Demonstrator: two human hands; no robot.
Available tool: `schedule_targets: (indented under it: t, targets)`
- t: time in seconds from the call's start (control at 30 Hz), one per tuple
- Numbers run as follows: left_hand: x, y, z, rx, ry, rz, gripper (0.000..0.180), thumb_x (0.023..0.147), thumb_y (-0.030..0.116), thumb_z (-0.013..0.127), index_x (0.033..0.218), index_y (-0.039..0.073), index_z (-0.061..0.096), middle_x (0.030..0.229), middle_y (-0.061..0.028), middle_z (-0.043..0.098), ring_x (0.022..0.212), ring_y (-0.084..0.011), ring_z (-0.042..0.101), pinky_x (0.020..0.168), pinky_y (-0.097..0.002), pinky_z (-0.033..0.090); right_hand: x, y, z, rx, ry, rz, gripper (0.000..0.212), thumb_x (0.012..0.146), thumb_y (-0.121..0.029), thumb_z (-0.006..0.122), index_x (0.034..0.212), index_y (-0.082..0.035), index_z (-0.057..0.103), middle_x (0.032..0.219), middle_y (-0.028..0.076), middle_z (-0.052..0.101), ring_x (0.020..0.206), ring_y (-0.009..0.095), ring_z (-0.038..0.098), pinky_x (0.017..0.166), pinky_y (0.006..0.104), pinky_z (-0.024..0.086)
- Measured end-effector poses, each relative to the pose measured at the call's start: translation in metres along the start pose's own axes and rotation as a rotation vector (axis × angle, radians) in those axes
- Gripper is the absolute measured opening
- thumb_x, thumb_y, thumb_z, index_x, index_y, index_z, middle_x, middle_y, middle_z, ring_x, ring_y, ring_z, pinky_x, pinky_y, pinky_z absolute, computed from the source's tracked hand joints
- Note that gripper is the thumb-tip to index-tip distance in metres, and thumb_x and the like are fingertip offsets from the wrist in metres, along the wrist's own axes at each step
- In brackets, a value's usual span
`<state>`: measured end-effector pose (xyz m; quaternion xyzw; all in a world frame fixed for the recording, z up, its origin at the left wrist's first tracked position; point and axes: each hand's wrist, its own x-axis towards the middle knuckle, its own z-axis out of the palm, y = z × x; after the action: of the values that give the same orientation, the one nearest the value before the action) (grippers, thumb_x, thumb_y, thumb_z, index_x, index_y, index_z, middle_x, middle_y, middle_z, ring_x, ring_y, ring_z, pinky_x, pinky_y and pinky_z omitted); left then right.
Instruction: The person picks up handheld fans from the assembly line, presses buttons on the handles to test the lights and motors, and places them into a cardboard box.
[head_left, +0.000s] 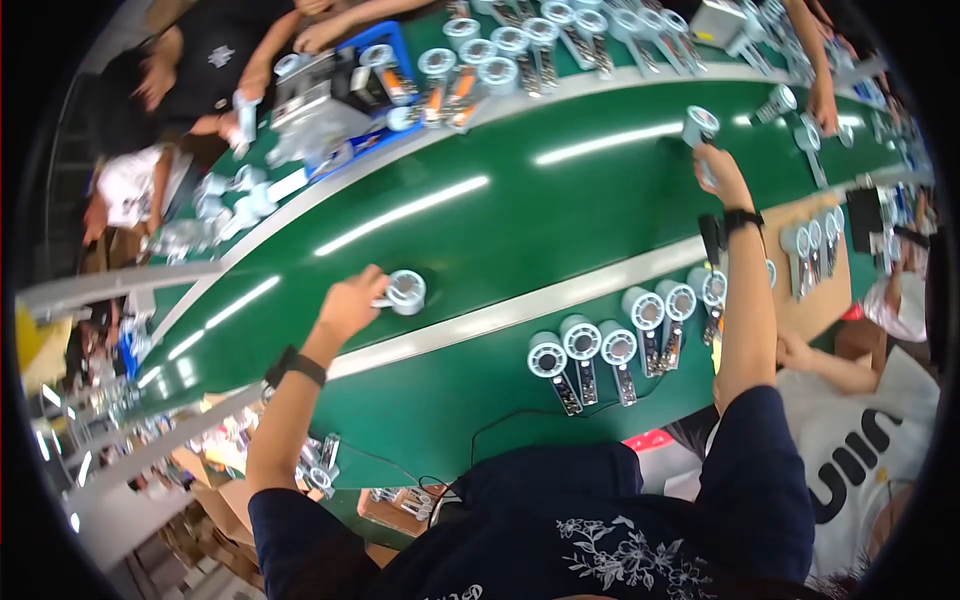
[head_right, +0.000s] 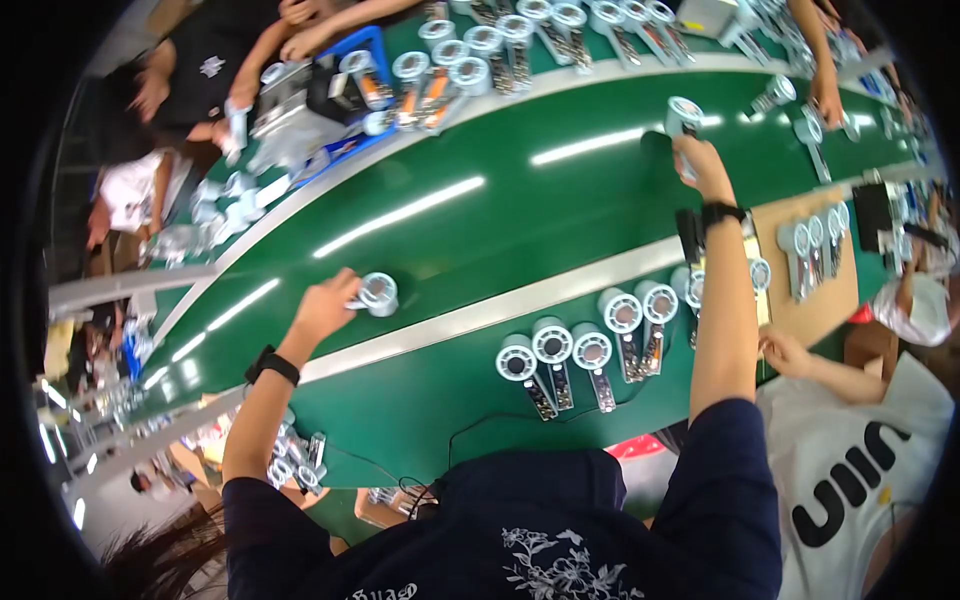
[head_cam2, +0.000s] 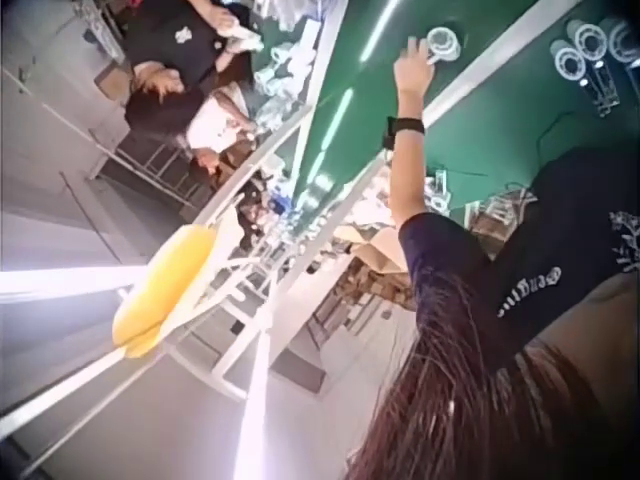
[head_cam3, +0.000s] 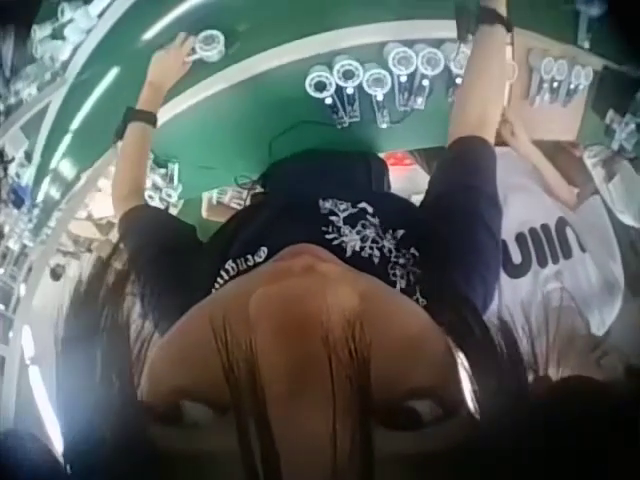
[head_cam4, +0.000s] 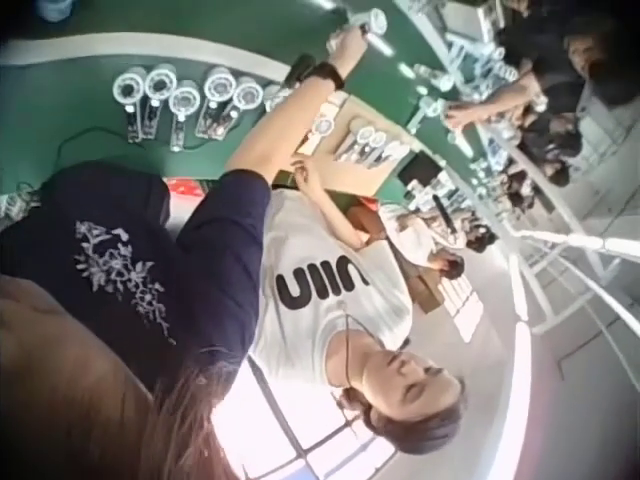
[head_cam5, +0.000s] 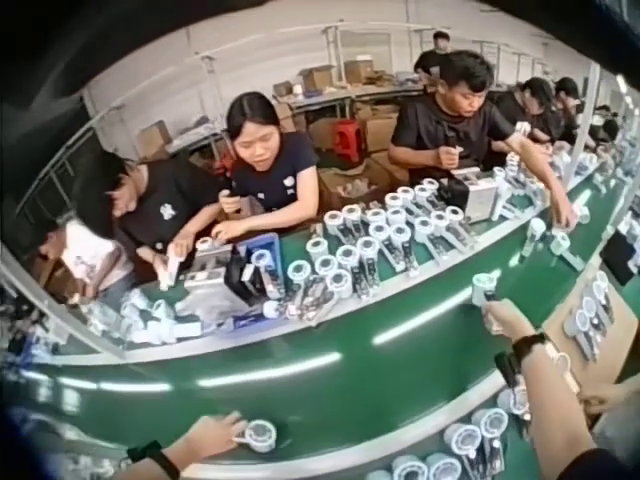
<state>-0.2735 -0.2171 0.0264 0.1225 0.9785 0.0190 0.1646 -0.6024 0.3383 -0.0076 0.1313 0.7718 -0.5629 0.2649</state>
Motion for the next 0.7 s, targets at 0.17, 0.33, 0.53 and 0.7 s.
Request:
schedule_targets:
  t: [0.17,0.33,0.53,0.7]
  targets:
    - [-0.075,0.028,0.025,-0.288,-0.03,-0.105,0.038,0.069,0.013,0.064,0.102,0.01,0.044,0.082,-0.0129,0.055,0.07,-0.0273,0.061,0.056,-0.0385,0.049,-0.153,-0.043,0.087,0.22,0.097,-0.267,0.028,0.087,-0.029,0.055,0.096,-0.002,0.055,0.063,0.0,0.049,0.05,0.008,0.045,0.046,0.0208,0.035]
    - [-0.127,0.063,0.037,-1.057,-0.228,-0.625,0.037,0.075,0.014,0.059,0.107,0.006,0.042,0.08,-0.0133,0.056,0.06,-0.0198,0.057,0.05,-0.0354,0.045,-0.306,-0.071,0.164,0.573,-0.134,-0.285,0.042,0.093,-0.035,0.046,0.11,0.003,0.05,0.063,0.002,0.046,0.049,0.008,0.041,0.045,0.0218,0.034]
    - [-0.182,0.137,0.028,-1.622,0.067,-0.579,0.034,0.085,0.017,0.052,0.112,0.001,0.038,0.088,-0.0108,0.057,0.053,-0.0119,0.046,0.047,-0.0271,0.039,-0.424,-0.036,0.21,0.568,-0.446,-0.161,0.047,0.096,-0.038,0.035,0.117,0.002,0.046,0.064,0.002,0.045,0.049,0.009,0.04,0.042,0.0221,0.032]
    - [-0.225,0.199,-0.013,-1.987,0.295,-0.278,0.035,0.095,0.026,0.037,0.12,0.002,0.033,0.088,-0.0076,0.051,0.059,-0.0102,0.044,0.049,-0.0236,0.038,-0.463,0.012,0.241,0.48,-0.613,-0.001,0.045,0.096,-0.034,0.031,0.12,0.002,0.044,0.067,0.002,0.046,0.05,0.009,0.041,0.04,0.0225,0.032]
